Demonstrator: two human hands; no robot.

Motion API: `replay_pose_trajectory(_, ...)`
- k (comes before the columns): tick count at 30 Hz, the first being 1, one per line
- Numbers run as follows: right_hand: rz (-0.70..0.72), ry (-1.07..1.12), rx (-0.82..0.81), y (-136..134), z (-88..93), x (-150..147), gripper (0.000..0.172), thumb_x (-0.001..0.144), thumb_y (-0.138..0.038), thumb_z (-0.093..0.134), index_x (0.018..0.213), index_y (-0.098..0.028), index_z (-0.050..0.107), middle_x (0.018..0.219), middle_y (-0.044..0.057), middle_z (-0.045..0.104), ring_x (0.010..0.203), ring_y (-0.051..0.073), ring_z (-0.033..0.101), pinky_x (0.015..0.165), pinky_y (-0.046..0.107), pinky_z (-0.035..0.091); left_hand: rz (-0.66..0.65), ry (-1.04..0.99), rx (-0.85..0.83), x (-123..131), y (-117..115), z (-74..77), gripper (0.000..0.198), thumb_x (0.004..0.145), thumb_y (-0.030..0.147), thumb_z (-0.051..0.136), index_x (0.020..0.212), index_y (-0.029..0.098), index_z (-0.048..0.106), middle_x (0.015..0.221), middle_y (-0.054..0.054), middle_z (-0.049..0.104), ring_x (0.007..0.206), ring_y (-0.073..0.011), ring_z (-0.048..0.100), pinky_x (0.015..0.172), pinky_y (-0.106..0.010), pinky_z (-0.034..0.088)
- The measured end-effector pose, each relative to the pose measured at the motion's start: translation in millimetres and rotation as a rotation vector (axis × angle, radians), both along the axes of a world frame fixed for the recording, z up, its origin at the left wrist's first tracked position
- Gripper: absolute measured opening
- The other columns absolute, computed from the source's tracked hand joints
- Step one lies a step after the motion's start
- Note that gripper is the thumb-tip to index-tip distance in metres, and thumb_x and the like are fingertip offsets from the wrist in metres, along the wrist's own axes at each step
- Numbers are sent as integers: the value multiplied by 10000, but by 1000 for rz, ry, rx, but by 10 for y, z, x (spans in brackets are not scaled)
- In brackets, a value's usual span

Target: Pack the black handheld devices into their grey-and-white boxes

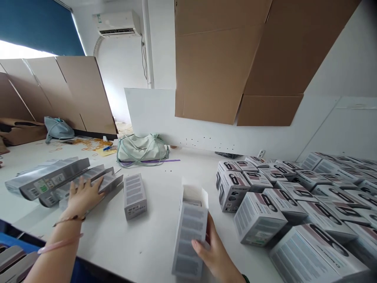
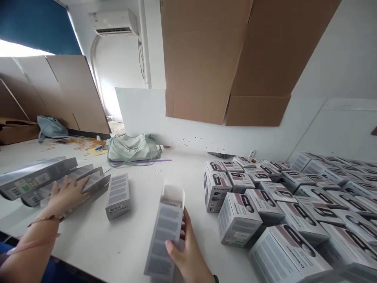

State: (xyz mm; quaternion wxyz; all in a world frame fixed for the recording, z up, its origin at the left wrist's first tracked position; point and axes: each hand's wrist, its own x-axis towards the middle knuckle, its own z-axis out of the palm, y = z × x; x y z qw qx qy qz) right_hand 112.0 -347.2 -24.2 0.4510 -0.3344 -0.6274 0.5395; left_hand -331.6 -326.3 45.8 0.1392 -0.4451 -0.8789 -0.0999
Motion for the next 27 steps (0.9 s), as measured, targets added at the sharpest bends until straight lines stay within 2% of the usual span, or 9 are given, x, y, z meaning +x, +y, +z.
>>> replay_pose_trajectory(3,-79,-1,-142,133,-69,-163,459,879,-547,583,1197,-246,444,1198,105,636,871,191,710,741,326,599,5,0,48,218,-76,15,576,853,303,582,1402,164,474,1306,-191,582,1317,-383,447,1100,-586,247)
replay_pose_trajectory(5,-50,5,-181,236,-97,-266,480,860,-670,523,1063,-235,502,1083,86,683,790,185,710,706,329,598,93,-42,203,414,-148,75,634,835,352,595,1428,191,436,1304,-190,542,1239,-398,495,1042,-578,330)
replay_pose_trajectory(7,22,4,-165,325,-77,-339,556,847,-717,488,1086,-221,568,1111,107,695,930,214,710,811,366,590,163,-89,431,636,-227,153,726,798,388,632,1457,211,385,1319,-183,480,1233,-402,476,1017,-562,372)
replay_pose_trajectory(11,76,-179,-53,402,147,-375,536,869,-600,574,1279,-257,603,1478,111,483,1420,265,393,1093,468,421,85,-96,771,1045,-348,290,951,719,415,704,1521,171,253,1354,-174,338,1308,-394,344,1097,-532,320)
replay_pose_trajectory(13,85,-213,47,381,318,-393,434,918,-494,562,1297,-283,592,1498,84,464,1439,252,361,1125,465,386,24,-88,813,1183,-355,327,966,712,412,710,1523,159,250,1343,-161,310,1308,-386,319,1118,-516,305)
replay_pose_trajectory(17,266,-209,305,271,589,-608,297,928,-278,567,1218,-249,621,1335,84,604,1290,229,546,1107,414,426,-19,-89,830,1357,-265,330,902,761,402,686,1513,140,262,1313,-150,311,1300,-371,326,1133,-513,296)
replay_pose_trajectory(20,317,-327,472,224,646,-906,479,856,-229,651,1321,-271,548,1490,106,449,1412,302,390,1132,509,378,-2,-82,890,1478,-207,319,900,769,372,697,1512,121,255,1320,-159,301,1313,-372,320,1141,-499,299)
replay_pose_trajectory(23,300,-456,599,248,652,-1161,538,875,-284,641,1391,-303,488,1562,91,359,1490,361,185,1167,649,205,22,-80,956,1577,-239,346,900,783,366,684,1515,102,232,1322,-163,283,1320,-380,307,1127,-480,339)
replay_pose_trajectory(27,313,-455,631,305,728,-1306,524,935,-398,558,1422,-224,470,1563,114,368,1498,377,136,1187,656,104,11,-17,1048,1609,-396,425,952,739,362,724,1504,74,235,1323,-164,261,1318,-385,312,1113,-446,374)
